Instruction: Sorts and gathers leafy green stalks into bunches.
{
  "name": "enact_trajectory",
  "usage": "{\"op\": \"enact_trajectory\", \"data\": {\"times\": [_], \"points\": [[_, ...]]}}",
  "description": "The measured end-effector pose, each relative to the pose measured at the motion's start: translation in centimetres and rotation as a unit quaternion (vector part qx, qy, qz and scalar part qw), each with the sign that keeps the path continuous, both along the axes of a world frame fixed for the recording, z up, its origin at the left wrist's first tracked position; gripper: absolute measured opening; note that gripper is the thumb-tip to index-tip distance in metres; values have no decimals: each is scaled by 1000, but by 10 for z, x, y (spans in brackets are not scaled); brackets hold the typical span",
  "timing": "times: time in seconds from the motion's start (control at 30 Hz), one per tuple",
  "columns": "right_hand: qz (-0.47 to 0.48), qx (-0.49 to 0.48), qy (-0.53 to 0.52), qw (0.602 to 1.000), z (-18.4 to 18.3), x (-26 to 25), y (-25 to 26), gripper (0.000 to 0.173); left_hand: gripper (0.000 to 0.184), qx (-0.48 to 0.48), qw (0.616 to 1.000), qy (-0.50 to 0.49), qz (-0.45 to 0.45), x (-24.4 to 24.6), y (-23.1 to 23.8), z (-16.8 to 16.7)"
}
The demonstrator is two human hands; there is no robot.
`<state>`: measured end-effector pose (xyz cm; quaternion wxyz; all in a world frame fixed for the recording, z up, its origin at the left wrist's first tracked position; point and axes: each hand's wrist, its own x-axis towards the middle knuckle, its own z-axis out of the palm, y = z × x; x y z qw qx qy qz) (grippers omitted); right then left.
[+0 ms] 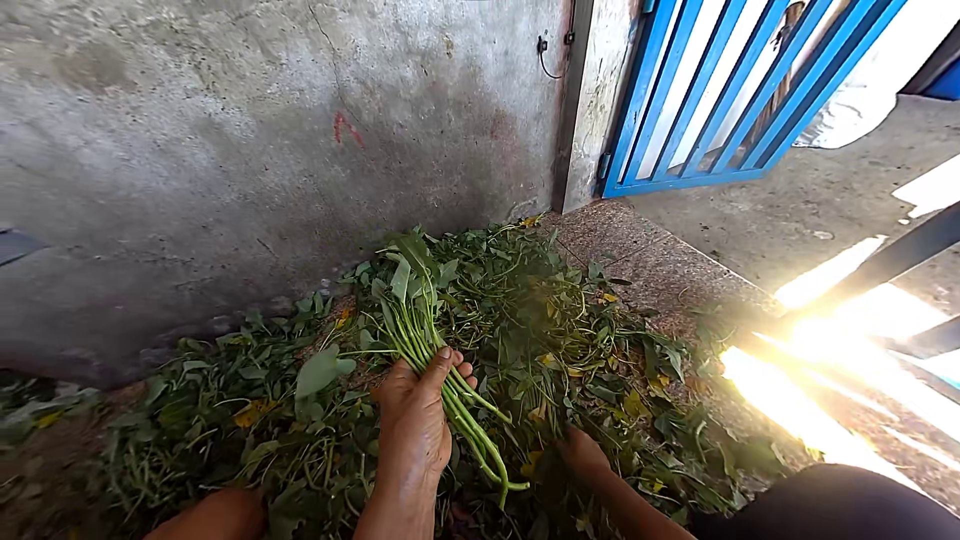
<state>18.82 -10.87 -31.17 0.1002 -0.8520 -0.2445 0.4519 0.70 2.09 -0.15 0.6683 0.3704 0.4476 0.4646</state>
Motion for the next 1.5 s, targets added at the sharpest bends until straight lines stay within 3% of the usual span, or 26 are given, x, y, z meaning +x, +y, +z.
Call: {"op": "enact_trajectory", "data": {"times": [0.17, 0.2, 0.3, 0.37, 0.43, 0.5, 0.53, 0.63, 0.7, 0.77, 0.83, 0.9, 1.03, 1.13, 1.3, 1.5], "points": [[-85, 261, 80, 958, 57, -2, -16, 29, 7, -3, 1000, -1, -15, 0, -3, 2], [-75, 266, 69, 959, 60, 1, -20, 29, 8, -3, 1000, 2, -17, 0, -4, 2], [-5, 142, -31, 989, 80, 15, -25, 37, 7, 0, 1000, 7, -24, 2, -7, -2], [-31, 215, -80, 973, 117, 13, -29, 35, 6, 0, 1000, 6, -19, 5, -6, -2], [-60, 335, -127, 932, 154, 3, -42, 34, 7, -9, 1000, 15, -11, 5, -7, -3], [-69, 383, -186, 902, 168, 0, -51, 35, 8, -11, 1000, 20, -6, 6, -6, -2], [-52, 353, -190, 914, 167, 4, -54, 37, 9, -10, 1000, 21, -5, 7, -6, -2], [68, 124, -83, 986, 153, 29, -59, 46, 12, -32, 999, 9, -5, 8, -5, -2], [70, 118, -117, 984, 169, 28, -61, 46, 15, -60, 998, -1, -18, 9, -3, 0], [-3, 256, -217, 942, 193, 16, -72, 43, 15, -84, 996, -2, -26, 8, -5, -1], [-66, 397, -292, 868, 203, 13, -76, 42, 13, -85, 996, 3, -37, 10, -6, -2], [-104, 477, -257, 834, 204, 14, -77, 42, 12, -80, 996, 4, -48, 12, -7, -3], [-190, 549, 31, 814, 197, 7, -80, 32, 11, -84, 996, -2, -44, 15, -10, -8], [-206, 562, 158, 785, 185, -5, -82, 28, 12, -103, 994, -7, -30, 16, -13, -13], [-148, 583, 177, 779, 176, -33, -77, 23, 14, -107, 992, -10, -68, 20, -24, -21], [-61, 633, 80, 768, 174, -59, -64, 23, 13, -98, 991, -12, -90, 24, -31, -21]]}}
